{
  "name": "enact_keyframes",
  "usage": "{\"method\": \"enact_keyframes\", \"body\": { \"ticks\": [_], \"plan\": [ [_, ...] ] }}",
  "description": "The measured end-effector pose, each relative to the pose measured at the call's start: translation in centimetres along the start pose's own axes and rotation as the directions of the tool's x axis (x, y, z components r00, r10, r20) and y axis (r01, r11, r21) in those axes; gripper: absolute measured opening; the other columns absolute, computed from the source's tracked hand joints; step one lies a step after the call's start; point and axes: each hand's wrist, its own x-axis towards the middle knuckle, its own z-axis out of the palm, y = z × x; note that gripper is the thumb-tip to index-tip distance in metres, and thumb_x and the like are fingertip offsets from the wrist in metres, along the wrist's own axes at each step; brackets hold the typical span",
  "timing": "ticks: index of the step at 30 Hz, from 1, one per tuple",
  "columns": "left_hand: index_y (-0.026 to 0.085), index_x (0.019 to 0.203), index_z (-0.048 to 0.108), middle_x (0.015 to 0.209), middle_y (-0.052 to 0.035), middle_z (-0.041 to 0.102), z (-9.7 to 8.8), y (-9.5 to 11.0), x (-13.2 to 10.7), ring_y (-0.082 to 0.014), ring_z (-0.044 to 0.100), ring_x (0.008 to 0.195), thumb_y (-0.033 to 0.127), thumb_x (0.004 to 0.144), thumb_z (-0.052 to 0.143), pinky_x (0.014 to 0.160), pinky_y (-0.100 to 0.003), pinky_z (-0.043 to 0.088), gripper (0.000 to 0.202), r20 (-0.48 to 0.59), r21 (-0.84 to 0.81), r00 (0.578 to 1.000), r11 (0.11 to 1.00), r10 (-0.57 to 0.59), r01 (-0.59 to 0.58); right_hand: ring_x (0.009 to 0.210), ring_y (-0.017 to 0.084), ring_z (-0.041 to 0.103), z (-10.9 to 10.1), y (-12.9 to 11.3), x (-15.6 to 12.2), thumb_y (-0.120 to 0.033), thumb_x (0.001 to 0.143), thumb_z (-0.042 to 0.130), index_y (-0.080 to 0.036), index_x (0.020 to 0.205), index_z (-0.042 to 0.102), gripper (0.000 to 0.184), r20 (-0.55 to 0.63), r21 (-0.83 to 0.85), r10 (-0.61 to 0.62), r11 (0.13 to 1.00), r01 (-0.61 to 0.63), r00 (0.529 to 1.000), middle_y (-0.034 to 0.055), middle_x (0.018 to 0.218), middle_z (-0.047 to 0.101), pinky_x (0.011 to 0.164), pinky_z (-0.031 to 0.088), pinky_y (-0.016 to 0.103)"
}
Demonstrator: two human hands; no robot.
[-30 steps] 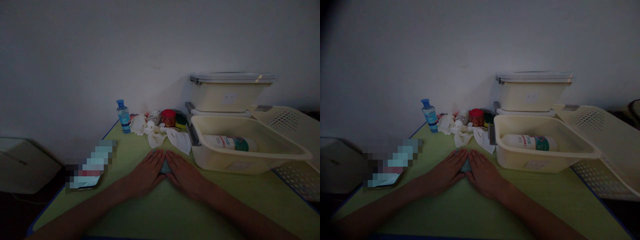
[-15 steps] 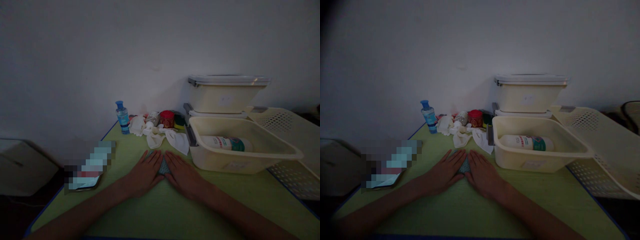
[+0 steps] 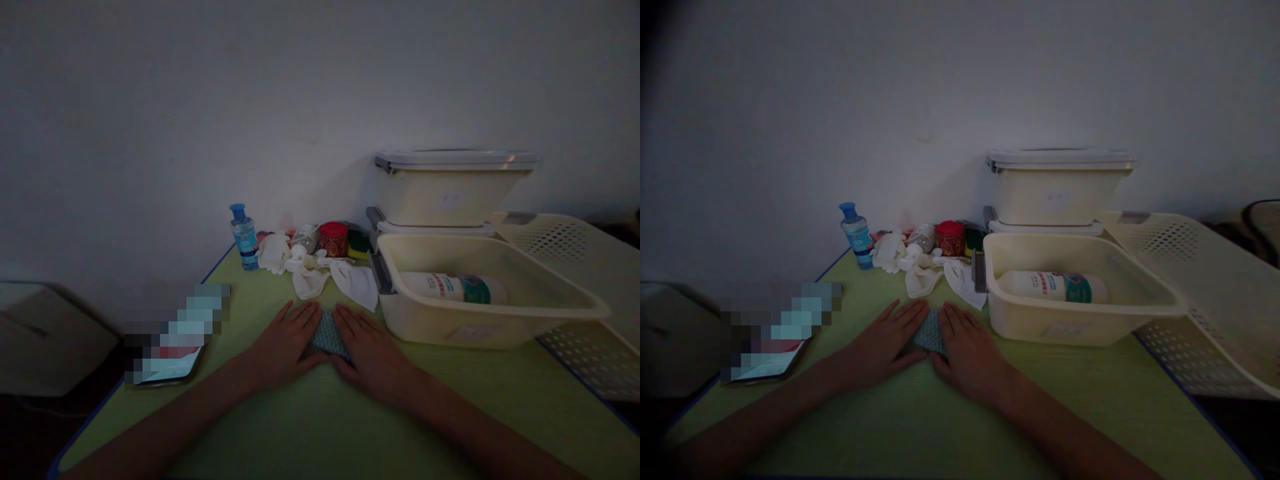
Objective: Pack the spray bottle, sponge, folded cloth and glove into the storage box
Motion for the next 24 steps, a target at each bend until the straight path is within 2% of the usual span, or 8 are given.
{"method": "enact_keyframes", "body": {
  "ticks": [5,7,11,13,17,20,22,24],
  "plan": [
    [0.012,0.129,0.04,0.133,-0.015,0.045,-0.3,-0.4,0.4,-0.0239,0.04,0.123,0.048,0.085,0.042,0.105,-0.045,0.026,0.057,-0.038,-0.07,0.999,0.998,-0.006,0.004,0.123,0.027,0.041,-0.2,-0.1,0.2,-0.033,0.08,0.045,-0.004,0.127,0.044,0.056,-0.017,0.002,0.02,1.0,-0.02,1.0,0.0202,0.133,0.043,0.103,0.032,0.044],
    [0.012,0.127,0.042,0.13,-0.0144,0.048,-0.4,-0.5,0.5,-0.0236,0.043,0.121,0.045,0.084,0.044,0.104,-0.045,0.026,0.054,-0.046,-0.075,0.999,0.997,-0.006,0.002,0.119,0.026,0.045,-0.4,-0.3,0.3,-0.031,0.078,0.048,-0.005,0.125,0.046,0.054,-0.038,0.001,0.019,1.0,-0.019,0.999,0.0187,0.13,0.047,0.101,0.035,0.041],
    [0.012,0.127,0.042,0.129,-0.0136,0.049,-0.3,-1.0,0.6,-0.0238,0.045,0.118,0.041,0.081,0.049,0.104,-0.044,0.029,0.054,-0.082,-0.076,0.996,0.997,0.025,-0.031,0.101,0.023,0.056,-0.9,-0.5,0.5,-0.025,0.078,0.05,-0.01,0.115,0.054,0.041,-0.088,0.001,0.04,0.999,-0.041,0.995,0.0143,0.111,0.058,0.086,0.047,0.037],
    [0.013,0.126,0.044,0.127,-0.0137,0.051,-0.3,-1.3,0.6,-0.024,0.046,0.117,0.038,0.08,0.051,0.102,-0.043,0.031,0.053,-0.102,-0.094,0.994,0.995,0.033,-0.042,0.094,0.022,0.058,-1.1,-0.4,0.5,-0.023,0.08,0.049,-0.012,0.111,0.056,0.034,-0.103,0.003,0.047,0.999,-0.047,0.994,0.0119,0.104,0.06,0.08,0.049,0.036],
    [0.016,0.108,0.057,0.107,-0.01,0.061,-0.9,-1.6,1.0,-0.0211,0.055,0.099,0.026,0.081,0.049,0.091,-0.038,0.041,0.03,-0.129,-0.272,0.991,0.962,-0.033,-0.003,0.091,0.019,0.06,-1.2,0.2,0.7,-0.02,0.085,0.043,-0.014,0.107,0.056,0.027,-0.133,0.096,0.09,0.992,-0.078,0.987,0.0092,0.1,0.063,0.079,0.047,0.033],
    [0.016,0.089,0.063,0.084,-0.0045,0.064,-1.2,-1.7,1.4,-0.0168,0.057,0.078,0.029,0.083,0.048,0.072,-0.029,0.045,0.021,-0.108,-0.521,0.975,0.847,-0.192,0.109,0.084,0.018,0.062,-1.0,0.9,0.9,-0.023,0.088,0.04,-0.015,0.106,0.054,0.025,-0.156,0.231,0.175,0.963,-0.136,0.972,0.0073,0.094,0.066,0.073,0.048,0.03],
    [0.015,0.078,0.062,0.07,-0.0012,0.06,-1.0,-1.8,1.7,-0.0142,0.054,0.064,0.036,0.08,0.051,0.059,-0.025,0.043,0.024,-0.044,-0.664,0.941,0.713,-0.336,0.224,0.078,0.017,0.063,-0.7,1.2,1.1,-0.024,0.089,0.039,-0.016,0.103,0.054,0.022,-0.181,0.316,0.229,0.935,-0.164,0.956,0.0056,0.089,0.066,0.069,0.048,0.028],
    [0.014,0.07,0.058,0.06,0.0014,0.053,-0.7,-2.0,1.9,-0.0123,0.049,0.056,0.042,0.075,0.055,0.051,-0.023,0.039,0.029,0.044,-0.771,0.902,0.559,-0.43,0.305,0.075,0.017,0.063,-0.5,1.4,1.2,-0.023,0.088,0.041,-0.016,0.102,0.053,0.02,-0.214,0.377,0.277,0.908,-0.183,0.937,0.0048,0.086,0.067,0.067,0.048,0.027]
  ]
}}
